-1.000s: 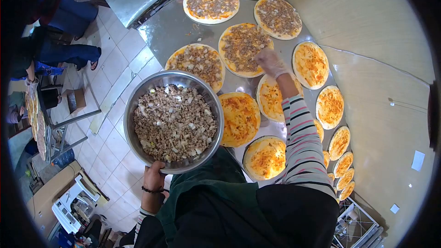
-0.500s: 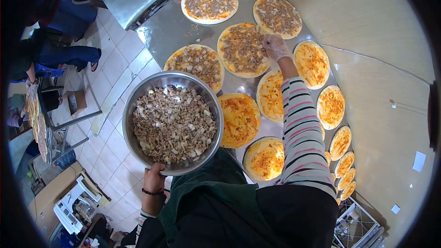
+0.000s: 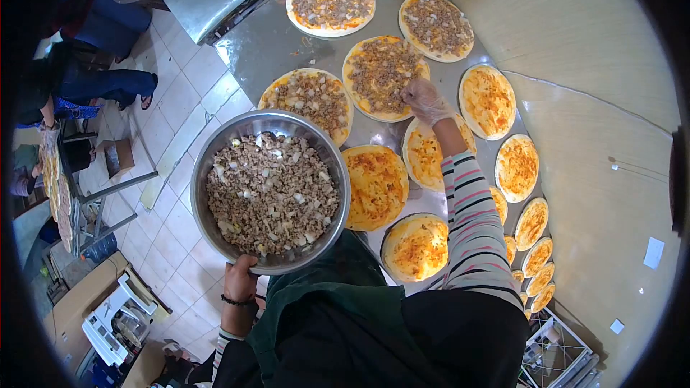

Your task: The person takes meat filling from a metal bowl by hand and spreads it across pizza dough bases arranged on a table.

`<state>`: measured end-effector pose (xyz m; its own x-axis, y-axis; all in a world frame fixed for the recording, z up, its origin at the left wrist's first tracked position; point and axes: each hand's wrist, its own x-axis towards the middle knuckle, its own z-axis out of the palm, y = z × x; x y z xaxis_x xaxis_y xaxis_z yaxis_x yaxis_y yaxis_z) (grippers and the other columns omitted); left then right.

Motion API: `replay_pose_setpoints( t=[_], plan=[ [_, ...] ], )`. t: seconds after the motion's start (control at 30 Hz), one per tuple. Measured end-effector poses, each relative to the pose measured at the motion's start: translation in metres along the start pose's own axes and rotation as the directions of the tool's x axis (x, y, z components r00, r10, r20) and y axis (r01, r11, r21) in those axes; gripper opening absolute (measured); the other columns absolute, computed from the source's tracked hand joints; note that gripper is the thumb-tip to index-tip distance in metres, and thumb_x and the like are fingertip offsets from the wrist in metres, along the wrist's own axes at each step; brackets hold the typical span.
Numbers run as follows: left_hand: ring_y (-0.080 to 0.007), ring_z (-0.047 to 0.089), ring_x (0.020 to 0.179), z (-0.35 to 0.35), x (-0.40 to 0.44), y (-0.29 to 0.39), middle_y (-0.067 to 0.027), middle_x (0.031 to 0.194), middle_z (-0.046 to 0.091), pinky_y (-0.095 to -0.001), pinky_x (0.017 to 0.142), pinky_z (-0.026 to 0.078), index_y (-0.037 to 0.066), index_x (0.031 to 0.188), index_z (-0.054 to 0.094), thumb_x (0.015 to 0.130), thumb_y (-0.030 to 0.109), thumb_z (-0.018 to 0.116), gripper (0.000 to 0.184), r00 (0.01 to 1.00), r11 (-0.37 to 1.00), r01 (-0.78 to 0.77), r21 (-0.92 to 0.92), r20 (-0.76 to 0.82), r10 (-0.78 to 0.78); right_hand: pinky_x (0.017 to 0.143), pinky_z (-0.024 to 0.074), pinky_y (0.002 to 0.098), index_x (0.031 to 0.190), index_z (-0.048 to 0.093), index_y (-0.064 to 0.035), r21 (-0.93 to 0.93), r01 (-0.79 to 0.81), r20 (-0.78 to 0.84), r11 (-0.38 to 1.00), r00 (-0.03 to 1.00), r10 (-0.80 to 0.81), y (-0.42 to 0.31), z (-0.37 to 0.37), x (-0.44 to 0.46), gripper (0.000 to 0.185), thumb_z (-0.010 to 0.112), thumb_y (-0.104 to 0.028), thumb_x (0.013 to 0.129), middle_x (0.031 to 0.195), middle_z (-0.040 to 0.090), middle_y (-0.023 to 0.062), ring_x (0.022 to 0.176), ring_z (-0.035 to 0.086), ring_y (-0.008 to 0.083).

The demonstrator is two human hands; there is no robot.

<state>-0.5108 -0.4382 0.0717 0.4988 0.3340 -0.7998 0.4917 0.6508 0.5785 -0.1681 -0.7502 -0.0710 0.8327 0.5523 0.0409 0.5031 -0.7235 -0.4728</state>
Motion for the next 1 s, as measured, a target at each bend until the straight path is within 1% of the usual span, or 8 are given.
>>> replay_pose_setpoints(
  t=[0.23, 0.3, 0.43, 0.53, 0.63, 0.7, 0.93, 1.0],
  plan=[
    [-0.0274, 0.053, 0.069, -0.024, 0.009, -0.014, -0.0127, 0.073, 0.054, -0.0318, 0.062, 0.044, 0.002, 0.073, 0.049, 0.058, -0.001, 0.057, 0.017, 0.992, 0.990, -0.122, 0.076, 0.020, 0.121, 0.058, 0.0395, 0.0357, 0.060, 0.051, -0.0030, 0.157, 0.018, -0.056, 0.987, 0.998, -0.010, -0.013, -0.008, -0.001, 0.012, 0.051, -0.013, 0.067, 0.060, 0.050, 0.0158, 0.061, 0.049, 0.0294],
    [-0.0298, 0.053, 0.066, -0.027, 0.005, -0.011, -0.0127, 0.067, 0.054, -0.0322, 0.059, 0.043, 0.005, 0.065, 0.049, 0.053, -0.001, 0.063, 0.019, 0.743, 0.145, -0.576, 0.804, 0.442, 0.503, 0.058, 0.0400, 0.0357, 0.062, 0.054, -0.0041, 0.231, -0.329, -0.049, 0.916, 0.936, 0.349, -0.010, -0.021, 0.005, 0.012, 0.051, -0.015, 0.067, 0.063, 0.052, 0.0156, 0.062, 0.050, 0.0294],
    [-0.0295, 0.053, 0.067, -0.023, 0.009, -0.015, -0.0127, 0.067, 0.054, -0.0325, 0.059, 0.043, 0.006, 0.067, 0.050, 0.053, 0.000, 0.063, 0.020, 0.990, 0.988, -0.138, 0.075, -0.015, 0.139, 0.055, 0.0406, 0.0313, 0.068, 0.057, -0.0062, -0.041, -0.287, 0.004, 0.957, 0.958, 0.287, 0.015, -0.012, 0.020, 0.013, 0.051, -0.018, 0.066, 0.064, 0.055, 0.0116, 0.059, 0.053, 0.0220],
    [-0.0293, 0.054, 0.067, -0.025, 0.001, -0.004, -0.0129, 0.067, 0.054, -0.0319, 0.059, 0.043, 0.006, 0.067, 0.049, 0.053, 0.000, 0.062, 0.020, 0.713, -0.031, -0.574, 0.818, 0.518, 0.472, 0.054, 0.0404, 0.0313, 0.069, 0.057, -0.0066, 0.060, -0.380, -0.062, 0.923, 0.922, 0.383, 0.024, -0.019, 0.038, 0.016, 0.052, -0.022, 0.065, 0.063, 0.055, 0.0112, 0.057, 0.052, 0.0215],
    [-0.0296, 0.053, 0.066, -0.020, 0.001, -0.005, -0.0125, 0.066, 0.054, -0.0314, 0.059, 0.043, 0.006, 0.066, 0.049, 0.053, -0.001, 0.062, 0.019, 0.762, 0.045, -0.546, 0.837, 0.473, 0.443, 0.054, 0.0404, 0.0307, 0.068, 0.057, -0.0066, -0.023, -0.371, -0.025, 0.929, 0.929, 0.370, 0.036, -0.021, 0.046, 0.017, 0.052, -0.022, 0.065, 0.061, 0.054, 0.0117, 0.055, 0.052, 0.0220],
    [-0.0277, 0.053, 0.070, -0.013, 0.003, -0.009, -0.0131, 0.073, 0.054, -0.0318, 0.062, 0.043, 0.003, 0.075, 0.050, 0.057, -0.002, 0.056, 0.020, 0.994, 0.991, -0.105, 0.084, 0.026, 0.103, 0.056, 0.0410, 0.0302, 0.070, 0.058, -0.0071, -0.050, -0.411, -0.022, 0.910, 0.912, 0.410, 0.039, -0.037, 0.061, 0.017, 0.052, -0.022, 0.064, 0.064, 0.055, 0.0119, 0.059, 0.053, 0.0216],
    [-0.0250, 0.050, 0.082, -0.031, 0.012, -0.017, -0.0146, 0.092, 0.048, -0.0342, 0.070, 0.043, -0.007, 0.094, 0.040, 0.062, -0.002, 0.042, 0.033, 0.954, 0.821, -0.295, 0.489, 0.189, 0.231, 0.065, 0.0418, 0.0339, 0.070, 0.057, -0.0088, -0.199, -0.364, 0.089, 0.910, 0.918, 0.386, 0.040, -0.043, 0.075, 0.014, 0.050, -0.020, 0.065, 0.073, 0.056, 0.0127, 0.071, 0.054, 0.0258],
    [-0.0252, 0.050, 0.082, -0.001, 0.000, -0.002, -0.0145, 0.092, 0.048, -0.0343, 0.071, 0.043, -0.008, 0.094, 0.041, 0.062, -0.002, 0.042, 0.032, 1.000, 1.000, -0.007, 0.012, -0.005, 0.007, 0.065, 0.0418, 0.0338, 0.070, 0.057, -0.0081, -0.159, -0.328, 0.072, 0.931, 0.937, 0.343, 0.040, -0.034, 0.071, 0.015, 0.050, -0.020, 0.064, 0.072, 0.056, 0.0128, 0.070, 0.054, 0.0259]
  ],
)
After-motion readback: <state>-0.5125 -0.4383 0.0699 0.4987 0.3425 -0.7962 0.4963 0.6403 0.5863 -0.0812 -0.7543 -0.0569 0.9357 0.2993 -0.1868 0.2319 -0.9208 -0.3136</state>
